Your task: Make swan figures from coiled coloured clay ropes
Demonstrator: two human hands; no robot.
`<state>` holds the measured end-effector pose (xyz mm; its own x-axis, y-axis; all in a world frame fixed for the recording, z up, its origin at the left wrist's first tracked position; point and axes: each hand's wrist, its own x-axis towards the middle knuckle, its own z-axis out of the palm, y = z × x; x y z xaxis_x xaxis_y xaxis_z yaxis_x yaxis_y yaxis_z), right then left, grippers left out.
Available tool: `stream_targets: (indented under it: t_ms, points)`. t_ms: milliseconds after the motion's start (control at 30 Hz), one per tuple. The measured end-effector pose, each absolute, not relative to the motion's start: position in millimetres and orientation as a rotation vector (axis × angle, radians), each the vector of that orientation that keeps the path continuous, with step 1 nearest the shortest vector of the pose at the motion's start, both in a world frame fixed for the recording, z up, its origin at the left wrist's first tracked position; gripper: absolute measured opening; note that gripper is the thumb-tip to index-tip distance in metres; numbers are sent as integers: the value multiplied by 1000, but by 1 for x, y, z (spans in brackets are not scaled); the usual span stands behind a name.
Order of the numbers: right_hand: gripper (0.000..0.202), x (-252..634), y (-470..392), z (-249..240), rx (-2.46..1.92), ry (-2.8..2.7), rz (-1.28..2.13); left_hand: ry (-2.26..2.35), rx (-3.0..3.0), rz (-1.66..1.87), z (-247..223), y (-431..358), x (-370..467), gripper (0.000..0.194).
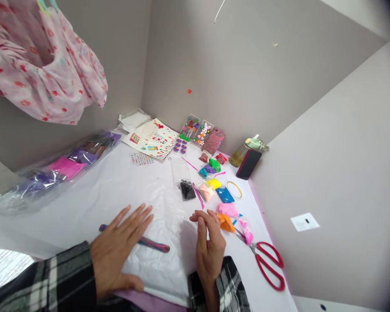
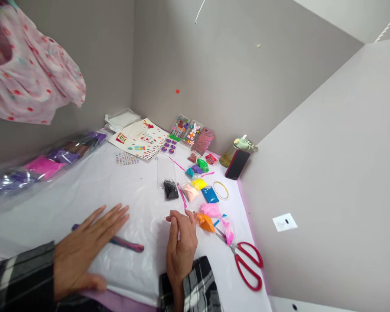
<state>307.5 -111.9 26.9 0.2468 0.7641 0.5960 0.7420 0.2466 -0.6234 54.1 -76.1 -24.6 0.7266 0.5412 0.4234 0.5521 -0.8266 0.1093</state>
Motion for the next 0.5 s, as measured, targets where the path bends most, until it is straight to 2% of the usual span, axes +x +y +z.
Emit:
stream_targets:
  t_ms: [200, 333, 400, 500]
  points:
    - [21, 308, -110, 25, -1500, -1490, -3, -1123, -2958, -362, -14, 15, 67, 103]
    - [22, 309, -111, 23, -1520, -1487, -8, -1127, -2957, -383, -6, 58, 85, 86]
    - [21, 310, -112, 23, -1518, -1490, -8, -1069, -2982, -380, -8, 53, 82, 88]
    - [20, 310, -111, 22, -1506, -1500, -16, -880, -3055, -418, -15, 14, 66, 108]
